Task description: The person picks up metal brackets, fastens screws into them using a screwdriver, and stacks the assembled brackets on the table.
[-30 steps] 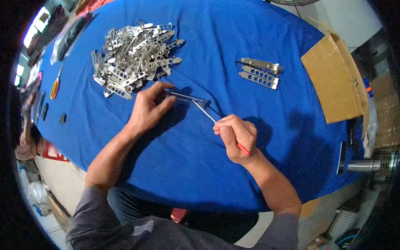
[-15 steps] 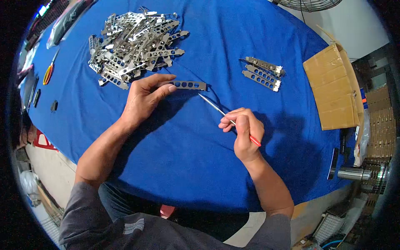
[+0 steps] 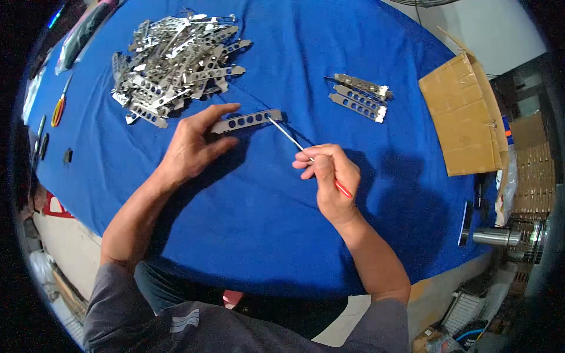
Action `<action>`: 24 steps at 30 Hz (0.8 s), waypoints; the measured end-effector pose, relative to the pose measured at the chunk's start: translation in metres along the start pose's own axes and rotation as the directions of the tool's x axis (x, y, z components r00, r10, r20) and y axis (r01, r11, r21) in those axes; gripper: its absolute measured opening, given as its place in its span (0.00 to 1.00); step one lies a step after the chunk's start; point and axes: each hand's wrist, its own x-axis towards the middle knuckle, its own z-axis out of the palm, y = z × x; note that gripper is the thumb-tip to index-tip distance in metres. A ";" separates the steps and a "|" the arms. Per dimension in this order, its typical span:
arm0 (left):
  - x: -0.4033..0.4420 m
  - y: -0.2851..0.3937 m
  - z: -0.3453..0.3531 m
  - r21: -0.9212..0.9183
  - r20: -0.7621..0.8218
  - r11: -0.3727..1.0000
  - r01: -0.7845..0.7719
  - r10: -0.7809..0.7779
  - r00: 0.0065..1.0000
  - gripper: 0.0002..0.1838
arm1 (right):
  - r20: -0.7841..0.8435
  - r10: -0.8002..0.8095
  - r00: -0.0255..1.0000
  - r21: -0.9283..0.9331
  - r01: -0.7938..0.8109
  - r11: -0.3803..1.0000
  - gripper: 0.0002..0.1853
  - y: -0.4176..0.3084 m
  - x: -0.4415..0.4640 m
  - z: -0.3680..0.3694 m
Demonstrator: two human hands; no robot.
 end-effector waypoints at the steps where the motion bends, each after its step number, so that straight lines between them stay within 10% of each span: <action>1: 0.000 -0.006 0.002 -0.029 -0.003 0.999 -0.036 0.036 0.999 0.28 | -0.024 0.019 1.000 0.023 -0.018 1.000 0.21 0.001 0.000 0.002; 24: -0.002 -0.014 0.004 -0.032 -0.061 0.999 -0.030 0.028 0.998 0.12 | -0.019 0.038 0.999 0.005 -0.038 0.999 0.13 -0.002 -0.001 0.003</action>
